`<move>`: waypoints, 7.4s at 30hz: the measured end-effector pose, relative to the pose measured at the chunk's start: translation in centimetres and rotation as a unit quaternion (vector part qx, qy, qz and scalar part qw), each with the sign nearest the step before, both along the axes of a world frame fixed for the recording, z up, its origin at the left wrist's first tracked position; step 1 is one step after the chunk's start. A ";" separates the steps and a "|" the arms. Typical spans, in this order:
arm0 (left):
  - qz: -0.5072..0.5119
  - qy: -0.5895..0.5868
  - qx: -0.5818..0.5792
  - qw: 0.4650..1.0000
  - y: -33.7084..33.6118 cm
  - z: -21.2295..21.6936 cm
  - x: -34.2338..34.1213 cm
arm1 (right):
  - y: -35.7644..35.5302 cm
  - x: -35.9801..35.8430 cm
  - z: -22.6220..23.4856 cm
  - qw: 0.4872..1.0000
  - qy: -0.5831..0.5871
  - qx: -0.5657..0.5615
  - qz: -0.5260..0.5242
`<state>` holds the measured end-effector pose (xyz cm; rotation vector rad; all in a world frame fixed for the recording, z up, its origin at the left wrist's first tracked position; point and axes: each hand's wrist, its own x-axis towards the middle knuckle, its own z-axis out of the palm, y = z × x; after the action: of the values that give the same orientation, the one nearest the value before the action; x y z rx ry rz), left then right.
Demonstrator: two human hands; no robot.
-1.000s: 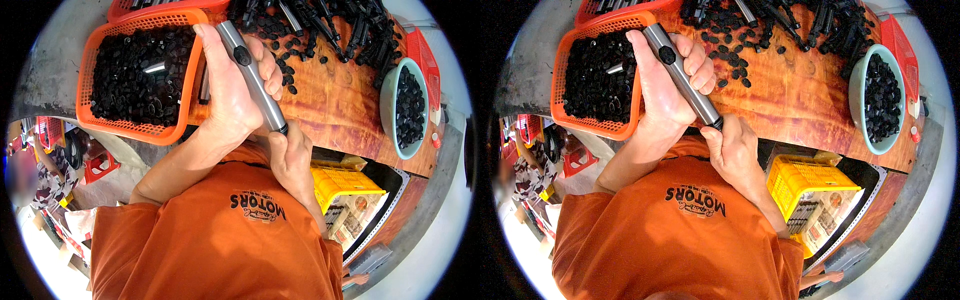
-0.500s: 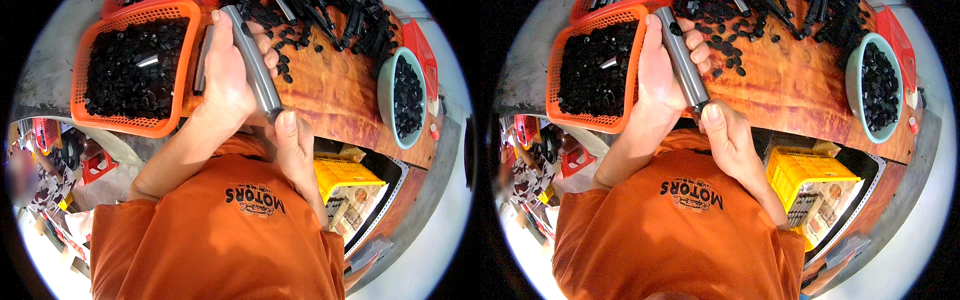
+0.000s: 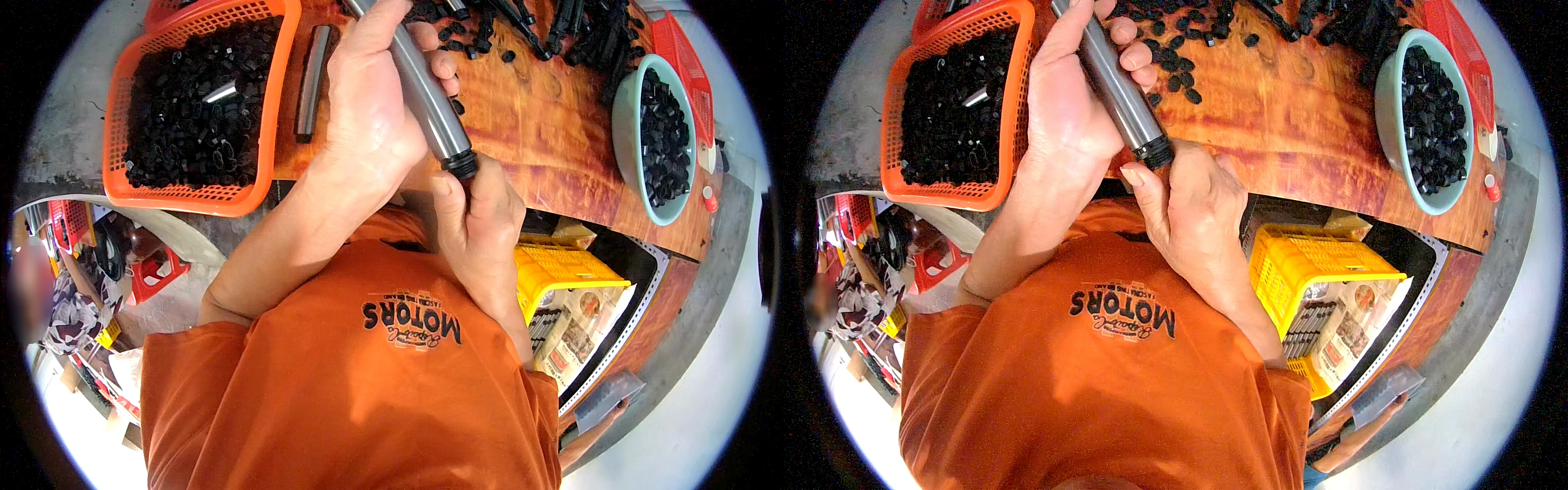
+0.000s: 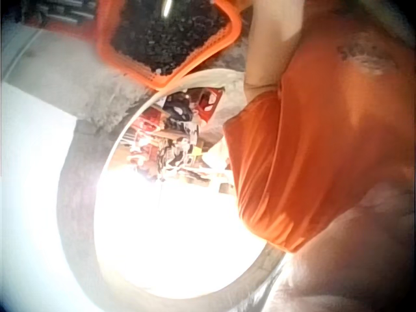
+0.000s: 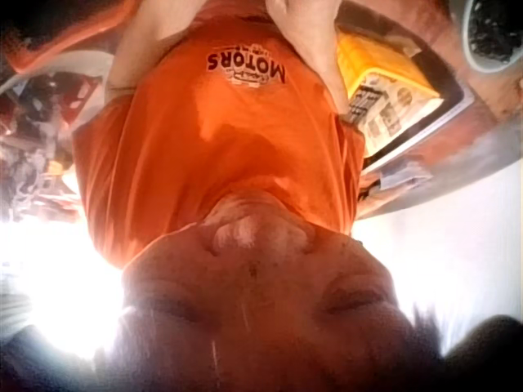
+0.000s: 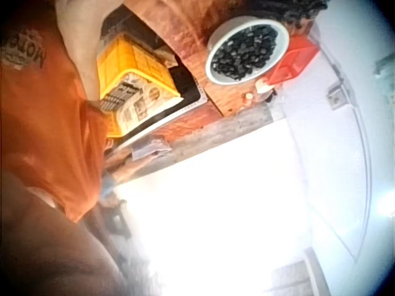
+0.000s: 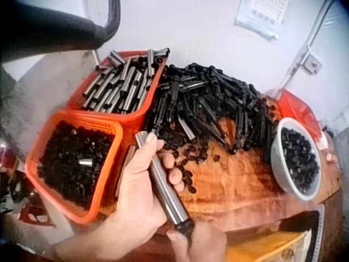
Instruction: The person assembles small black plastic pieces onto cylindrical metal rods at a workbench. They pick up rods and black components, fit the pieces onto the rods, and place the assembled units into a yellow basket. The process is repeated with multiple rods and components.
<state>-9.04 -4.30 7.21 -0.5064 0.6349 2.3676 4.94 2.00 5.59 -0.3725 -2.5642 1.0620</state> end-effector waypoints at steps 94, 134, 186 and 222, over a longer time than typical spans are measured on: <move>-0.186 -0.013 0.238 0.953 0.1 -3.0 1.1 | 1.8 1.3 -5.2 0.954 0.231 -0.184 0.048; -0.178 0.084 -0.105 0.975 -5.7 -5.9 2.6 | 5.6 -4.4 -4.9 0.993 -0.049 -0.098 0.051; -0.105 0.174 -0.166 0.965 -3.2 -6.4 5.3 | -0.4 -2.1 -4.7 0.979 0.182 -0.085 -0.024; -0.163 0.165 -0.094 0.968 -3.0 -5.8 5.5 | -0.2 -0.1 -4.6 0.972 0.187 -0.144 -0.004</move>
<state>-3.56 -7.35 1.37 -0.0703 1.0187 2.0999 4.80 1.78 0.98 -0.2261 -2.0813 1.3610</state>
